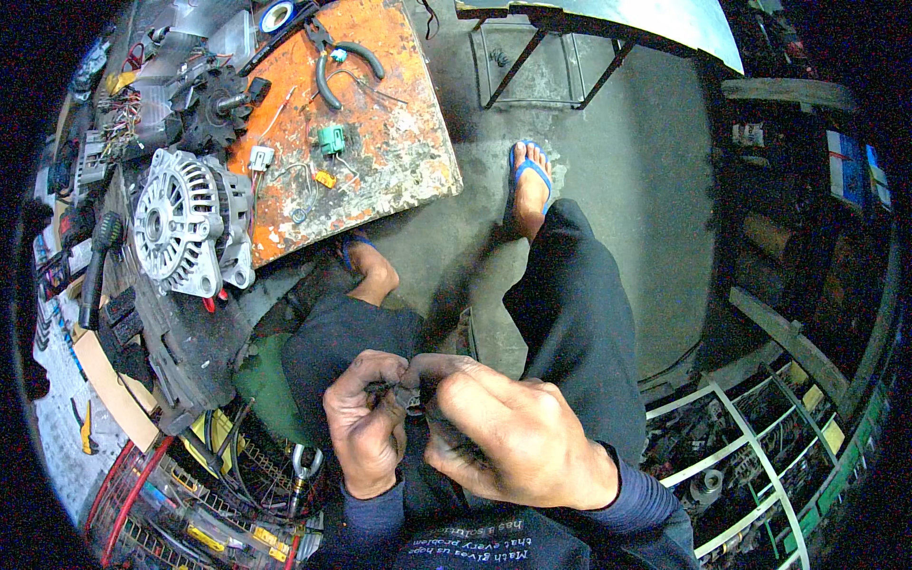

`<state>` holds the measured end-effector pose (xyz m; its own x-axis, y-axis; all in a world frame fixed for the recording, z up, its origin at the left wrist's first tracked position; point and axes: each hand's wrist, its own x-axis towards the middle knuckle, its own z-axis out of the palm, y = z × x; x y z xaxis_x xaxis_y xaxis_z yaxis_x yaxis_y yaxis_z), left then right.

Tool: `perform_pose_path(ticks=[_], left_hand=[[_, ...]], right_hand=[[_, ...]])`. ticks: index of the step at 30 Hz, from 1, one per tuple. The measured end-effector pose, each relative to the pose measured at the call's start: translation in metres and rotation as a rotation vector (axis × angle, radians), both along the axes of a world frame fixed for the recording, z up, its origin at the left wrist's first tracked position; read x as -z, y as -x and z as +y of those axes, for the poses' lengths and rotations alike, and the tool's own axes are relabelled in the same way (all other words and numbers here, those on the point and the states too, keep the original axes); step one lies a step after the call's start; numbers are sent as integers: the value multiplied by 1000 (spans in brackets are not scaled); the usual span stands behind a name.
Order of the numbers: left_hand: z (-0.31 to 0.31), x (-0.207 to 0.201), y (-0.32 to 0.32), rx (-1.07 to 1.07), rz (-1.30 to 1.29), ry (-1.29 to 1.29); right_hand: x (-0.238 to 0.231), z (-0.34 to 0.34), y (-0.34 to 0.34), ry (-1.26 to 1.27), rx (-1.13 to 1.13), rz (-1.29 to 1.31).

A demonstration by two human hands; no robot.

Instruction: The person manipulates small green and black electrical connectors, using a thin metal tool to adjust internal pins and contacts. They repeatedly open and close the connector housings, aligning wires and ensuring proper seating of the terminals.

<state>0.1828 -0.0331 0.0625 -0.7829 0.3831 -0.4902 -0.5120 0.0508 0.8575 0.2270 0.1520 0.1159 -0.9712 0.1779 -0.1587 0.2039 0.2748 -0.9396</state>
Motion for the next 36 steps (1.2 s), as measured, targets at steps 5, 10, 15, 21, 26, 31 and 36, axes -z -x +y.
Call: perform_pose_path(ticks=[5, 10, 15, 21, 26, 31, 36], left_hand=[[0, -1, -2, -3, -19, 23], [2, -6, 1, 7, -54, 37], [0, -2, 3, 71, 31, 84], [6, -1, 3, 109, 54, 148], [5, 2, 5, 144, 59, 126], [9, 0, 9, 241, 278, 265], [7, 7, 2, 151, -42, 95]], right_hand=[[4, 4, -4, -1, -124, -12], [8, 0, -4, -19, -51, 6], [9, -3, -4, 1, 22, 32], [16, -6, -8, 22, 106, 31], [19, -8, -11, 46, 135, 36], [24, -7, -15, 54, 157, 54], [24, -6, -14, 32, 188, 57]])
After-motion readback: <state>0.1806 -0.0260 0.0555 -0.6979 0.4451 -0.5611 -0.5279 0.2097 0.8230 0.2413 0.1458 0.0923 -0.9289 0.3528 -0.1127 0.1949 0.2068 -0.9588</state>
